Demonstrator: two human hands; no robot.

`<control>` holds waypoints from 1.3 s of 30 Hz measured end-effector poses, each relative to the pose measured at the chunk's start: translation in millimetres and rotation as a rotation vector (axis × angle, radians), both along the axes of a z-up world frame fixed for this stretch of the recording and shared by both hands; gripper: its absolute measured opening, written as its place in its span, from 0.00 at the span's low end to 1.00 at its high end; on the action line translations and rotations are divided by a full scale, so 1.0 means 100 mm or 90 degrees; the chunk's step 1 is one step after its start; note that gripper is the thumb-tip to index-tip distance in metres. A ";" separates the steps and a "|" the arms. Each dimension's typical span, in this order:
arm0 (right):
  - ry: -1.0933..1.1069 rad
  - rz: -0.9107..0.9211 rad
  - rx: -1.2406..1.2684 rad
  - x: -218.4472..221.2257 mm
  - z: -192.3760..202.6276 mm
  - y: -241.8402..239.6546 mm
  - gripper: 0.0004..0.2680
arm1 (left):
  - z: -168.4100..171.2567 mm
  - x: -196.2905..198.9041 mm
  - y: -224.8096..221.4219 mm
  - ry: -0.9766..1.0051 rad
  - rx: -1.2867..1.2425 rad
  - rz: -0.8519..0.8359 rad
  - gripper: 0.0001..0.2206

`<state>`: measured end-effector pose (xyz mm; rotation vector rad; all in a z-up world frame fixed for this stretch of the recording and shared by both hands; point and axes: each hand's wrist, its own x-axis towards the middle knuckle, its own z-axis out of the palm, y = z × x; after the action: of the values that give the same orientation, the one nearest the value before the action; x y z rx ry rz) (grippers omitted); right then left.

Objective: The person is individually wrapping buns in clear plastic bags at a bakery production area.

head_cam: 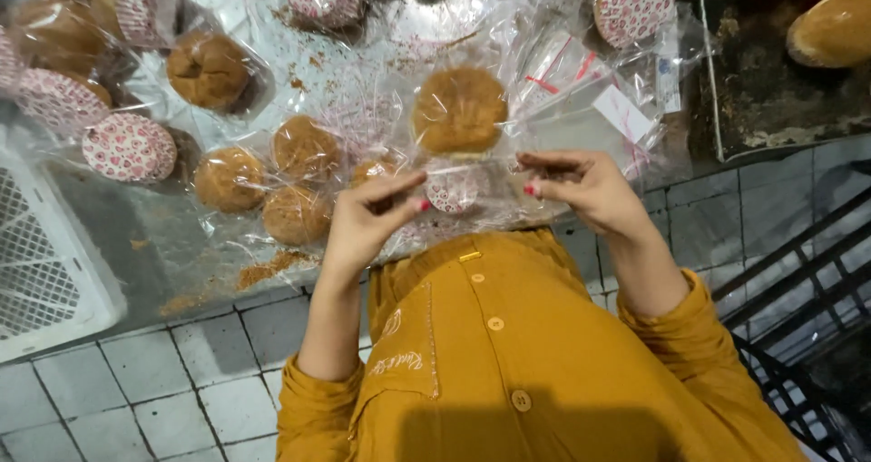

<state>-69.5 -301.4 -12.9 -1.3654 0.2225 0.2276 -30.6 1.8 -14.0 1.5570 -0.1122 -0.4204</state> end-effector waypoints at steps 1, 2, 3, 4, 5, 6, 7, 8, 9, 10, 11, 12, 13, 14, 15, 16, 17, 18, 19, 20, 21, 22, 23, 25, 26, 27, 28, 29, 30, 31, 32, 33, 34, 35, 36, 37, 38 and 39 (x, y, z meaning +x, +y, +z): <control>0.058 -0.007 0.017 -0.07 -0.06 -0.03 0.16 | -0.06 -0.05 0.03 0.023 0.001 0.000 0.17; 0.119 -0.015 0.033 -0.15 -0.11 -0.07 0.19 | -0.12 -0.13 0.05 0.049 0.000 -0.001 0.21; 0.129 -0.017 0.033 -0.13 -0.11 -0.06 0.19 | -0.17 -0.12 0.01 0.059 0.000 -0.002 0.21; 0.165 -0.007 0.037 -0.09 -0.12 -0.04 0.20 | -0.21 -0.11 -0.02 0.152 -0.025 0.023 0.23; 0.202 0.003 0.041 -0.05 -0.12 -0.03 0.22 | -0.24 -0.10 -0.05 0.246 -0.051 0.047 0.25; 0.205 0.002 0.041 -0.01 -0.30 -0.04 0.22 | -0.45 -0.07 -0.04 0.249 -0.051 0.047 0.25; 0.189 0.009 0.046 0.03 -0.48 -0.06 0.22 | -0.65 -0.04 -0.02 0.239 -0.052 0.042 0.26; 0.167 0.017 0.052 0.10 -0.67 -0.07 0.23 | -0.85 0.01 -0.01 0.224 -0.054 0.037 0.27; 0.165 0.017 0.052 0.14 -0.81 -0.07 0.23 | -1.03 -0.01 0.00 0.222 -0.053 0.038 0.27; 0.126 0.021 0.002 0.19 -0.94 -0.08 0.23 | -1.21 0.00 0.01 0.155 -0.029 0.044 0.27; 0.087 0.025 -0.049 0.24 -1.08 -0.09 0.23 | -1.39 0.01 0.01 0.088 -0.006 0.050 0.26; 0.086 0.023 -0.049 0.25 -1.20 -0.08 0.23 | -1.45 0.05 -0.02 0.086 -0.006 0.049 0.26; 0.020 0.020 -0.080 0.27 -1.32 -0.06 0.22 | -1.51 0.10 -0.04 -0.006 0.038 0.060 0.27; -0.045 0.019 -0.108 0.28 -1.44 -0.04 0.20 | -1.57 0.14 -0.05 -0.097 0.082 0.072 0.27; -0.045 0.019 -0.107 0.24 -1.52 -0.03 0.20 | -1.53 0.14 -0.06 -0.098 0.084 0.072 0.27; -0.110 0.003 -0.169 0.22 -1.60 -0.04 0.17 | -1.50 0.16 -0.07 -0.166 0.223 0.050 0.27; -0.175 -0.014 -0.231 0.20 -1.68 -0.05 0.14 | -1.47 0.18 -0.09 -0.234 0.361 0.027 0.27; -0.177 -0.015 -0.233 0.15 -1.61 0.01 0.14 | -1.22 0.22 -0.13 -0.236 0.360 0.028 0.27; -0.232 0.010 -0.191 0.10 -1.55 0.07 0.11 | -0.97 0.27 -0.17 -0.271 0.263 -0.096 0.35; -0.285 0.038 -0.144 0.05 -1.50 0.16 0.10 | -0.71 0.29 -0.17 -0.302 0.168 -0.215 0.43; -0.286 0.041 -0.141 0.01 -1.44 0.21 0.10 | -0.72 0.28 -0.21 -0.301 0.171 -0.211 0.43; -0.336 0.082 -0.125 -0.02 -1.37 0.27 0.07 | -0.73 0.28 -0.25 -0.230 0.269 -0.352 0.43; -0.385 0.122 -0.109 -0.05 -1.31 0.32 0.06 | -0.74 0.27 -0.29 -0.152 0.365 -0.490 0.45; -0.384 0.087 -0.126 0.01 -0.87 0.45 0.05 | -0.50 0.42 -0.15 -0.137 0.260 -0.461 0.38; -0.380 0.046 -0.148 0.06 -0.64 0.51 0.04 | -0.38 0.51 -0.09 -0.125 0.152 -0.436 0.32; -0.385 0.049 -0.147 0.05 -0.67 0.44 0.04 | -0.35 0.70 0.13 -0.128 0.154 -0.433 0.32; -0.336 0.010 -0.126 0.04 -0.69 0.37 0.05 | -0.31 0.88 0.35 -0.095 0.270 -0.311 0.23; -0.287 -0.028 -0.106 0.04 -0.72 0.31 0.06 | -0.28 1.05 0.57 -0.061 0.381 -0.186 0.19; -0.290 -0.024 -0.103 0.02 -0.70 0.26 0.06 | -0.16 1.17 0.78 -0.062 0.384 -0.180 0.19; -0.247 -0.062 -0.097 0.01 -0.68 0.22 0.07 | -0.04 1.29 0.99 -0.011 0.148 0.112 0.10; -0.201 -0.102 -0.091 -0.02 -0.67 0.17 0.08 | 0.07 1.40 1.20 0.040 -0.096 0.393 0.07; -0.201 -0.100 -0.090 0.00 -0.65 0.18 0.08 | -0.23 1.50 1.45 0.040 -0.095 0.395 0.07; -0.169 -0.096 -0.108 -0.01 -0.64 0.17 0.07 | -0.55 1.59 1.69 -0.046 -0.184 0.480 0.12; -0.137 -0.091 -0.125 -0.01 -0.62 0.16 0.07 | -0.88 1.68 1.93 -0.136 -0.276 0.560 0.23; -0.139 -0.093 -0.127 0.02 -0.62 0.21 0.07 | -0.55 1.75 1.43 -0.136 -0.279 0.558 0.23; -0.108 -0.116 -0.118 0.05 -0.61 0.25 0.07 | -0.24 1.76 0.87 0.061 -0.090 0.508 0.30; -0.076 -0.140 -0.109 0.06 -0.60 0.29 0.06 | 0.05 1.65 0.28 0.254 0.094 0.434 0.41; -0.076 -0.143 -0.111 0.08 -0.64 0.31 0.06 | -0.62 1.55 0.00 0.254 0.093 0.430 0.41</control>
<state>-61.1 -270.0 -76.9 -1.5086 0.2983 -0.0632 124.6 1.4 -76.3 1.5180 0.7487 -0.1924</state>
